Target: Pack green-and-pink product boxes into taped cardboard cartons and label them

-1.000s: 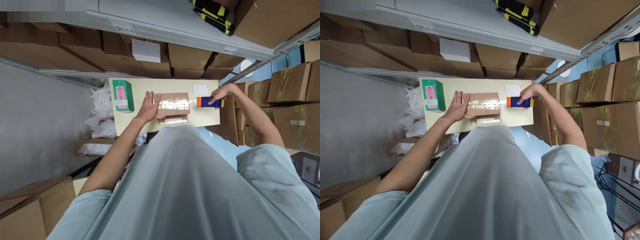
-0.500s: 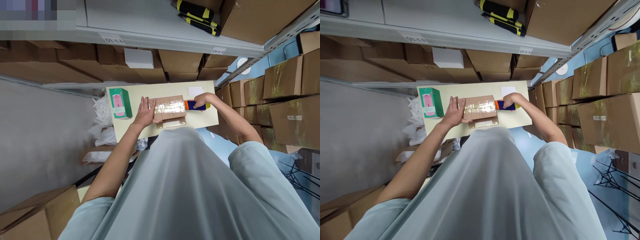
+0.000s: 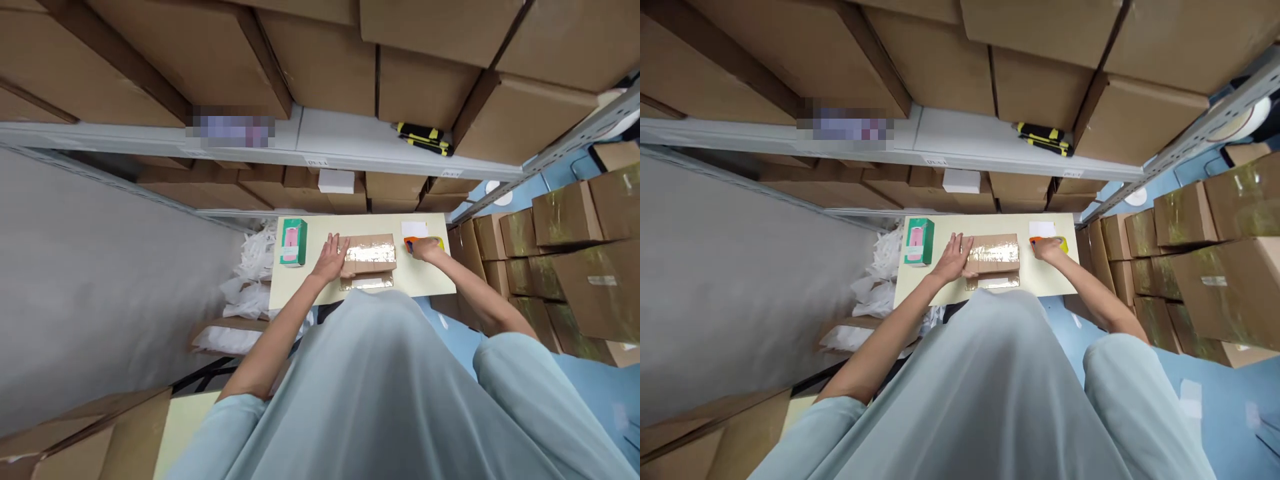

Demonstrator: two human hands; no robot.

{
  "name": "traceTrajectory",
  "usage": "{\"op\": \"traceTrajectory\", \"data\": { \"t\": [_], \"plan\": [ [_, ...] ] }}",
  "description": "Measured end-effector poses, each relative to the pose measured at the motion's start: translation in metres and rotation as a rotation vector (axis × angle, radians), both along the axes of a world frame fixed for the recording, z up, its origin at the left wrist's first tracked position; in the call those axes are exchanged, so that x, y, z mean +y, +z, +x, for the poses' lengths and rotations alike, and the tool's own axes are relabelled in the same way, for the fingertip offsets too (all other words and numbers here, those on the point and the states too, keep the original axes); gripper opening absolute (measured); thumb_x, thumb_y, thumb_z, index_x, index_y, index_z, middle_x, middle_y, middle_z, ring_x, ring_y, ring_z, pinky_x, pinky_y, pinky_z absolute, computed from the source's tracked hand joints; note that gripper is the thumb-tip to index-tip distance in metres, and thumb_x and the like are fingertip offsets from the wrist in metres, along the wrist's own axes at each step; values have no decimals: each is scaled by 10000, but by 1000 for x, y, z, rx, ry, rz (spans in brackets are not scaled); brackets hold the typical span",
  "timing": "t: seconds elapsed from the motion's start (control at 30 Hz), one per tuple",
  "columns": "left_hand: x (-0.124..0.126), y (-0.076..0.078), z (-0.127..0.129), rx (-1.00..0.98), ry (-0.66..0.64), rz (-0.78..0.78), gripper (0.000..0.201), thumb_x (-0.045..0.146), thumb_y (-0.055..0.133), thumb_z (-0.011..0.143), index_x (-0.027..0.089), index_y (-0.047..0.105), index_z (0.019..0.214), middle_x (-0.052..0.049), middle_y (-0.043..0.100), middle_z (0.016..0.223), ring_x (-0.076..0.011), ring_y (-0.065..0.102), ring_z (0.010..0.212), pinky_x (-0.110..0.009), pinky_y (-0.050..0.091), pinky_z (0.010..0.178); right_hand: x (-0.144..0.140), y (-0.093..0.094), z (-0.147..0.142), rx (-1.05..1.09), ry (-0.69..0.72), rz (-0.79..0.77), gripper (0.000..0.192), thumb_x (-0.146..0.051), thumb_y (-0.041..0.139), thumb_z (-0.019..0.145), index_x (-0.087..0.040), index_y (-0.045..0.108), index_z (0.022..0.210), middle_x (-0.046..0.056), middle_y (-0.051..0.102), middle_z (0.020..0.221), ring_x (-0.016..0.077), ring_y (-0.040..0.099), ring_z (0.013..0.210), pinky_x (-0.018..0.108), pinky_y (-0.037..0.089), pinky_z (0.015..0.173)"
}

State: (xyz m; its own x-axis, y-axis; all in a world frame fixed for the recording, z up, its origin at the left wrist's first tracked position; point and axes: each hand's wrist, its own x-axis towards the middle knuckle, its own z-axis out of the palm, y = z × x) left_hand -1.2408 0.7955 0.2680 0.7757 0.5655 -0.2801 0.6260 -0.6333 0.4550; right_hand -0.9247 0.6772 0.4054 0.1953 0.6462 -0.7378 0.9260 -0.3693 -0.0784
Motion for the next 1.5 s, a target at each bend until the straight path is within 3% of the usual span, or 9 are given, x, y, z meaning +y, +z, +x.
{"op": "traceTrajectory", "data": {
  "t": [0.17,0.4,0.53,0.67,0.87,1.03,1.17,1.3,1.5],
  "plan": [
    [0,31,16,-102,38,14,1384,660,960,798,122,226,1841,-358,58,1886,-538,-7,1772,-760,123,1400,8,40,-3,-205,0,137,403,-354,510,1107,-150,716,1388,258,773,1402,393,741,1317,443,563,1058],
    [52,162,86,-778,219,298,318,291,576,1113,273,824,1312,-104,763,1537,-270,741,1418,-443,568,1256,94,118,-21,-129,50,626,533,-371,523,1099,-67,543,1536,269,771,1420,400,754,1295,378,551,1027],
    [90,222,103,-815,383,306,279,166,647,1029,280,871,1150,-61,828,1419,-264,812,1292,-414,628,1183,156,153,-43,-157,151,775,502,-341,462,1125,-49,525,1529,284,744,1469,403,719,1367,402,521,1101],
    [108,244,102,-739,495,272,360,112,631,1013,314,896,1149,-26,836,1392,-288,835,1236,-435,650,1137,202,166,-60,-253,200,741,467,-309,453,1139,-70,548,1528,283,747,1475,372,693,1418,416,466,1193],
    [96,228,92,-670,574,268,288,214,691,1033,295,893,1222,-50,874,1288,-307,854,1159,-410,645,1095,234,158,-61,-288,191,691,463,-241,493,1107,-60,597,1520,286,747,1462,347,680,1407,413,439,1225],
    [65,176,63,-605,591,135,384,152,589,1039,266,893,1245,-62,871,1305,-265,863,1062,-368,643,1079,216,133,-52,-298,174,841,668,-258,349,1139,12,319,1750,325,459,1755,381,446,1614,492,313,1348],
    [19,103,23,-573,728,0,527,112,518,1018,227,801,1447,-76,782,1511,-256,837,1181,-392,599,1195,141,63,-50,-249,69,991,729,-337,275,1162,-20,200,1814,300,295,1852,385,308,1707,549,305,1380],
    [-33,44,-2,-406,871,-80,561,156,524,1042,122,673,1582,-156,707,1607,-301,710,1463,-435,516,1301,34,-25,-66,-115,-82,715,781,-412,258,1171,19,156,1815,317,200,1885,385,206,1777,575,287,1403],
    [-64,27,22,-266,915,-154,571,406,560,1129,121,605,1622,-201,782,1468,-383,747,1378,-460,561,1191,-33,-83,-91,-26,-246,407,897,-514,224,1181,108,17,1792,346,193,1880,333,255,1782,443,369,1371]
  ]
}}
